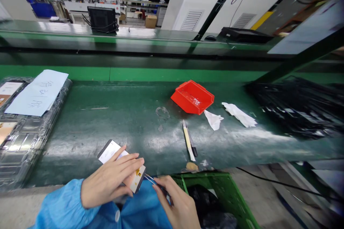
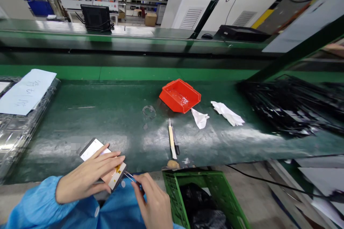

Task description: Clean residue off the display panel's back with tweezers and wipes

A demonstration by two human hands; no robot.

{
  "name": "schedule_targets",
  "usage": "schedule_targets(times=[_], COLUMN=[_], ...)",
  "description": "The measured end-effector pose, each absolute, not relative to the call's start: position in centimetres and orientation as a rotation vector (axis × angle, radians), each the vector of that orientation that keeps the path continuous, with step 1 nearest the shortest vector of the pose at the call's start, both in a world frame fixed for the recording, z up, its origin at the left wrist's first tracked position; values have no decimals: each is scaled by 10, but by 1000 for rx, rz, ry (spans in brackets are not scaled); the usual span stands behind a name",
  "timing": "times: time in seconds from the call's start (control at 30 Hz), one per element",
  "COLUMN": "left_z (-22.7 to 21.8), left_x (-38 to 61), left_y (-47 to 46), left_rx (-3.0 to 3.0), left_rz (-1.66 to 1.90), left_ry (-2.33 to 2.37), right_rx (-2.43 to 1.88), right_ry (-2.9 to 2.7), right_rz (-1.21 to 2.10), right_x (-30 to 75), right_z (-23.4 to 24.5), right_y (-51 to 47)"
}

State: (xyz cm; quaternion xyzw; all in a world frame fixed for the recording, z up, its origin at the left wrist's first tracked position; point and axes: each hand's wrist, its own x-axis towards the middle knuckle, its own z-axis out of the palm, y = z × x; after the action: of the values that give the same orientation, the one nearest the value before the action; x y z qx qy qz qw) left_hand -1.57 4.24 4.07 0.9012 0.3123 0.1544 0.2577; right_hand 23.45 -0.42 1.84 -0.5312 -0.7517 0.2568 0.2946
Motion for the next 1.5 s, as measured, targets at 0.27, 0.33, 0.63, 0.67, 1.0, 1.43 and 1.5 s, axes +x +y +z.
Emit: schedule_targets(times=[0.27, 0.33, 0.63, 0.67, 1.0, 1.43, 1.5], left_z=[41, 41, 40, 41, 46, 46, 46], left_x=[-16, -16, -16, -16, -14, -14, -14], left_y=[41, 41, 42, 42, 42, 43, 43], left_rx=[2442, 2439, 2449, 2455, 2533, 2471, 2472], left_rz=[440, 443, 453, 440, 327, 443, 440], left_ry=[851, 853, 844, 839, 823, 827, 829], right_rx=[-1376, -1374, -1363, -1378, -1540, -1425, -1403], right_ry=[-2039, -2042, -2000, -1977, -1590, -1856, -1878], right_rz=[570, 559, 659, 717, 1432, 860, 815], right_x=[234, 233, 234, 234, 236, 233, 232], right_z=[17, 18, 18, 18, 18, 18, 17], right_y=[-4, -3, -1, 0, 8, -6, -6])
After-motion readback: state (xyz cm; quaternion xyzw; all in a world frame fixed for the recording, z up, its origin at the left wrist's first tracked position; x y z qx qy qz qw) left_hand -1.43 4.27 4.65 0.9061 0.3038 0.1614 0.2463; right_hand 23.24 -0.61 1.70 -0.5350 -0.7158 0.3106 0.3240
